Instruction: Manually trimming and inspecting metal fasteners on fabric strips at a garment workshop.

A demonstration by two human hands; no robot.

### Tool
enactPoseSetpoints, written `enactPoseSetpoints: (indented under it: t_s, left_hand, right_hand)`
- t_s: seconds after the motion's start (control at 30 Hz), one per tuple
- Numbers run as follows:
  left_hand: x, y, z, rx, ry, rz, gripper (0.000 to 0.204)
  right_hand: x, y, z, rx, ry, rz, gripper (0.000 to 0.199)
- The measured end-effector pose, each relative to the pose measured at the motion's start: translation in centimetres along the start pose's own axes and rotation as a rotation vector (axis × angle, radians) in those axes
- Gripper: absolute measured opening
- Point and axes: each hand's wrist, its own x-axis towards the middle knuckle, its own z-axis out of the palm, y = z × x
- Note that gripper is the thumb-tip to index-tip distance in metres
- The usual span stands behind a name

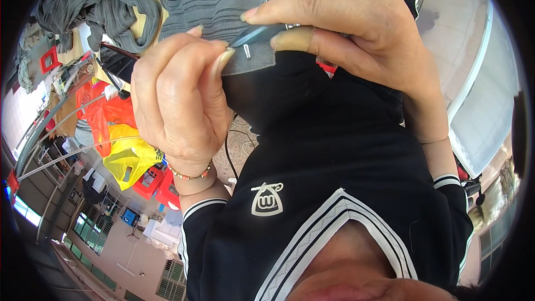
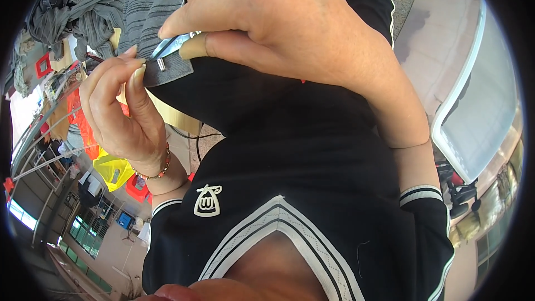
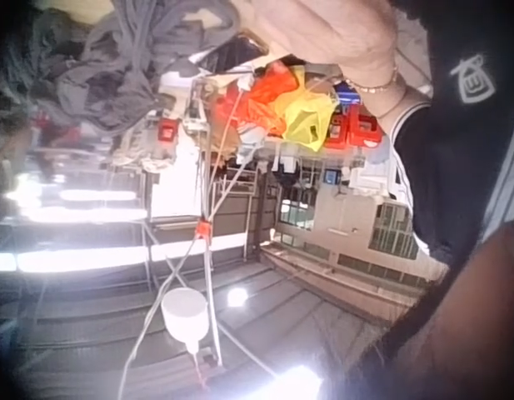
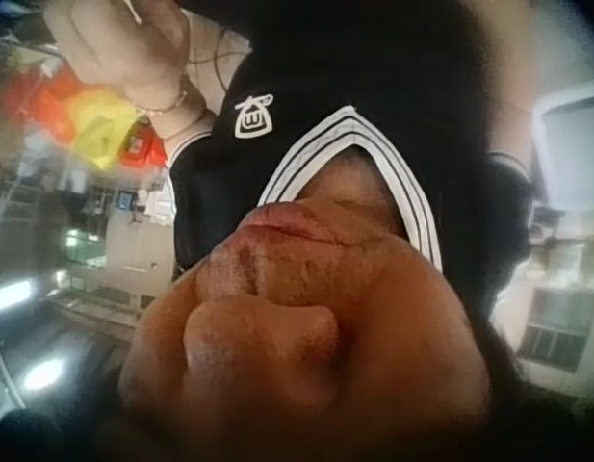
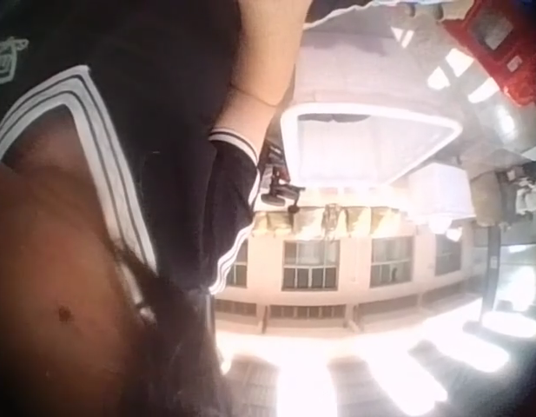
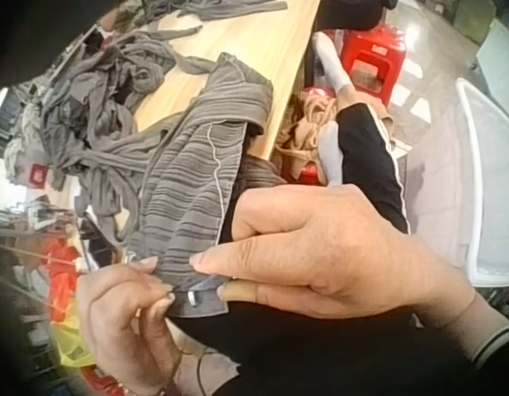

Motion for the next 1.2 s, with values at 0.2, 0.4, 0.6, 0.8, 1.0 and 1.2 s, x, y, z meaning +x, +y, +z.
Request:
enactPoseSetpoints:
  t_s: [0.2, 0.4, 0.6, 0.8, 1.0, 1.2]
  left_hand:
    - [-0.8, -0.1, -0.2, -0.183, 0.01, -0.053, 0.011]
    - [-2.1, -0.8, -0.7, -0.616, 0.111, -0.21, 0.029]
    - [0.8, -0.5, -1.6, -0.042, -0.359, 0.079, 0.046]
    - [2.2, -1.6, 0.2, -0.071, -0.214, 0.113, 0.027]
    - [2.3, -1.5, -0.4, -0.3, -0.323, 0.035, 0.047]
    - [1.7, -2.7, 0.2, -0.27, -0.247, 0.113, 0.035]
  right_hand:
    - [-0.6, 0.2, 0.1, 0.105, 0.096, 0.08, 0.029]
    - [-1.7, 0.9, 0.5, 0.182, 0.276, 0.264, 0.034]
    - [-2.3, 1.9, 1.3, 0.301, 0.329, 0.267, 0.034]
    - [-3.0, 3.5, 1.9, 0.312, 0.321, 0.142, 0.033]
    - [-3.3, 3.8, 1.6, 0.411, 0.411, 0.223, 0.03]
    - [-2.0, 5.1, 3.2, 0.513, 0.355, 0.26, 0.033]
